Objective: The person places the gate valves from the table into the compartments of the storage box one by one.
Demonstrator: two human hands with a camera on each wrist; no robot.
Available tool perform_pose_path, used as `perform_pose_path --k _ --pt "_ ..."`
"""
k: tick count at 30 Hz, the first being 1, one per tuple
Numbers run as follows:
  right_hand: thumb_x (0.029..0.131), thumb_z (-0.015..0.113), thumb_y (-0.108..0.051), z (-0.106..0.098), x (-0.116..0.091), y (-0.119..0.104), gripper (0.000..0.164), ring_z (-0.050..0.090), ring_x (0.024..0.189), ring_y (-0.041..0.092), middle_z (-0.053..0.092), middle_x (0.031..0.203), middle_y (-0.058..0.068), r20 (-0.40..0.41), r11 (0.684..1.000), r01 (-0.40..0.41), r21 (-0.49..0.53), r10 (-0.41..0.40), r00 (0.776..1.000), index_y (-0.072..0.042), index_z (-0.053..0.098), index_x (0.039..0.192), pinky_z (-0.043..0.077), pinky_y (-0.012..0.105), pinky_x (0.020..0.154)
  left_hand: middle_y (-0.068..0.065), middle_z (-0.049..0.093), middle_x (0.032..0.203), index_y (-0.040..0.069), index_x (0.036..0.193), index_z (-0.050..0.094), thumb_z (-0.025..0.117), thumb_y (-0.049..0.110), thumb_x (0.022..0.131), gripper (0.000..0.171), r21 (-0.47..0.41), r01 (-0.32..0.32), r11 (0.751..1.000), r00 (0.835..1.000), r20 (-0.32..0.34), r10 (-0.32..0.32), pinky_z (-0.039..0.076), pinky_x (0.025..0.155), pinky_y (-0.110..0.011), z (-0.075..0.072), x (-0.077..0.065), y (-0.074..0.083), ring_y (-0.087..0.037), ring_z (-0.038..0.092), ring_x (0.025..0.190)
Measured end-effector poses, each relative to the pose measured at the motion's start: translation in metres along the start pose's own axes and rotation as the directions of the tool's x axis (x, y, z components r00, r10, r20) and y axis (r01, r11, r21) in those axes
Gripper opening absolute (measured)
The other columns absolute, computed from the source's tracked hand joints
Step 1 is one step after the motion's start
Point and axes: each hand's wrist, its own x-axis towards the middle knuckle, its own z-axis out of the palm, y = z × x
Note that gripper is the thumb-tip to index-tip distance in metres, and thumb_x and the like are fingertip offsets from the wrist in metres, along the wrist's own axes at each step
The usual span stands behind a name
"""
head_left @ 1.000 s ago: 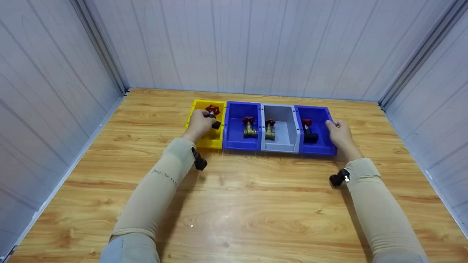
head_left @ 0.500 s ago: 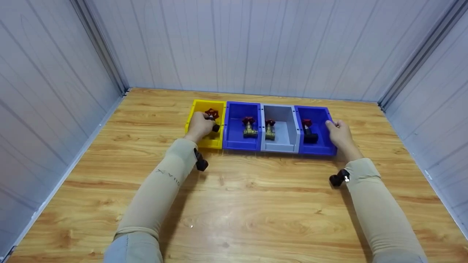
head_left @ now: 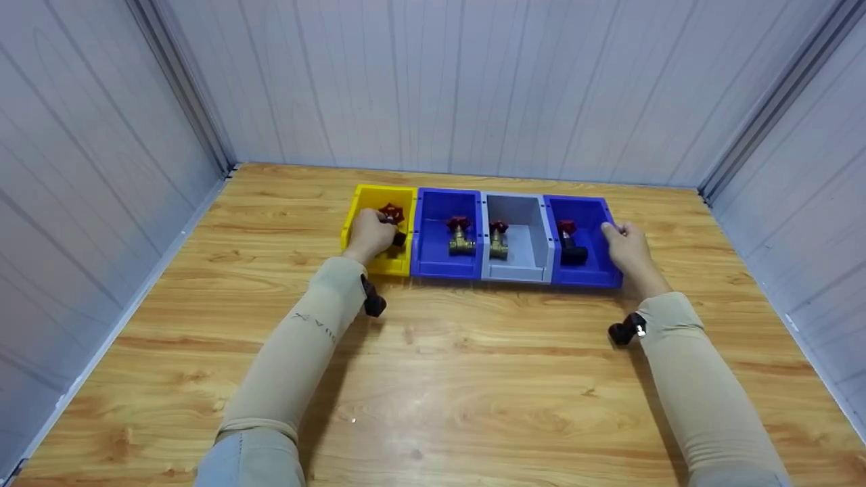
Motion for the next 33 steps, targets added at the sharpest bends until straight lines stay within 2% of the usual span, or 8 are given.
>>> perform_pose_path --k 12,17,19,21,23,26,29,33 --pt "0.114 0.048 -0.035 0.0002 -0.0007 -0.0009 0.033 0.048 0.087 0.016 0.046 0.090 0.002 0.009 1.000 -0.011 -0.001 0.011 1.000 -0.012 0.044 0.090 0.042 0.026 0.073 -0.015 0.067 0.114 -0.001 0.099 0.068 0.059 0.003 0.100 0.011 -0.011 0.004 1.000 1.000 -0.003 -0.004 0.044 0.080 -0.034 0.0006 0.0013 -0.0026 -0.026 0.056 0.100" --pt "0.114 0.048 -0.035 -0.0005 -0.0016 -0.0021 0.034 0.048 0.086 0.015 0.045 0.089 0.001 0.016 1.000 -0.003 0.001 0.003 1.000 -0.013 0.043 0.089 0.042 0.026 0.072 -0.014 0.067 0.119 0.000 0.106 0.069 0.060 0.005 0.100 0.011 -0.008 0.011 1.000 1.000 -0.004 -0.011 0.046 0.086 -0.034 -0.0004 0.0020 -0.0029 -0.023 0.056 0.103" --pt "0.114 0.048 -0.035 -0.0010 -0.0015 -0.0022 0.034 0.048 0.087 0.015 0.046 0.089 0.001 0.017 1.000 0.000 -0.007 0.000 1.000 -0.013 0.043 0.089 0.043 0.026 0.072 -0.012 0.068 0.112 0.003 0.097 0.067 0.059 0.005 0.100 0.008 0.005 0.010 1.000 1.000 0.000 -0.010 0.045 0.080 -0.033 -0.0005 0.0030 -0.0031 -0.022 0.056 0.095" --pt "0.114 0.048 -0.036 -0.0011 -0.0015 -0.0022 0.034 0.049 0.087 0.015 0.048 0.089 0.001 0.013 1.000 0.003 -0.018 -0.003 1.000 -0.013 0.044 0.089 0.043 0.026 0.072 -0.009 0.065 0.097 0.007 0.084 0.060 0.057 0.004 0.099 0.016 0.024 0.004 1.000 1.000 0.007 -0.004 0.042 0.071 -0.032 -0.0004 0.0046 -0.0032 -0.021 0.052 0.082" --pt "0.114 0.048 -0.037 -0.0013 -0.0011 -0.0019 0.034 0.049 0.088 0.015 0.049 0.090 0.001 0.011 1.000 0.004 -0.031 -0.004 1.000 -0.013 0.045 0.090 0.044 0.026 0.073 -0.007 0.057 0.080 0.011 0.072 0.050 0.054 0.003 0.097 0.027 0.044 -0.006 0.999 1.000 0.013 0.006 0.035 0.062 -0.032 -0.0004 0.0058 -0.0033 -0.020 0.044 0.068" --pt "0.114 0.047 -0.037 -0.0013 -0.0003 -0.0011 0.035 0.049 0.089 0.016 0.049 0.091 0.002 0.010 0.999 0.006 -0.038 -0.005 1.000 -0.012 0.045 0.090 0.043 0.026 0.074 -0.002 0.045 0.068 0.015 0.066 0.040 0.052 0.002 0.096 0.034 0.055 -0.008 0.998 1.000 0.018 0.007 0.030 0.056 -0.031 0.0001 0.0065 -0.0031 -0.018 0.036 0.059" --pt "0.115 0.047 -0.037 -0.0013 0.0003 -0.0002 0.034 0.049 0.090 0.016 0.049 0.092 0.002 0.020 1.000 0.001 -0.026 0.000 1.000 -0.013 0.045 0.091 0.043 0.025 0.075 -0.001 0.040 0.067 0.015 0.067 0.038 0.051 0.002 0.097 0.035 0.056 -0.002 0.998 1.000 0.021 0.000 0.029 0.056 -0.031 0.0005 0.0052 -0.0030 -0.018 0.034 0.058" --pt "0.115 0.047 -0.036 -0.0010 -0.0009 0.0002 0.033 0.049 0.090 0.016 0.049 0.093 0.002 0.022 1.000 0.000 -0.012 0.000 1.000 -0.013 0.045 0.091 0.044 0.025 0.075 -0.006 0.052 0.078 0.013 0.071 0.042 0.050 0.003 0.098 0.031 0.065 0.008 0.998 1.000 0.028 -0.010 0.035 0.060 -0.032 0.0012 0.0028 -0.0028 -0.021 0.046 0.067"
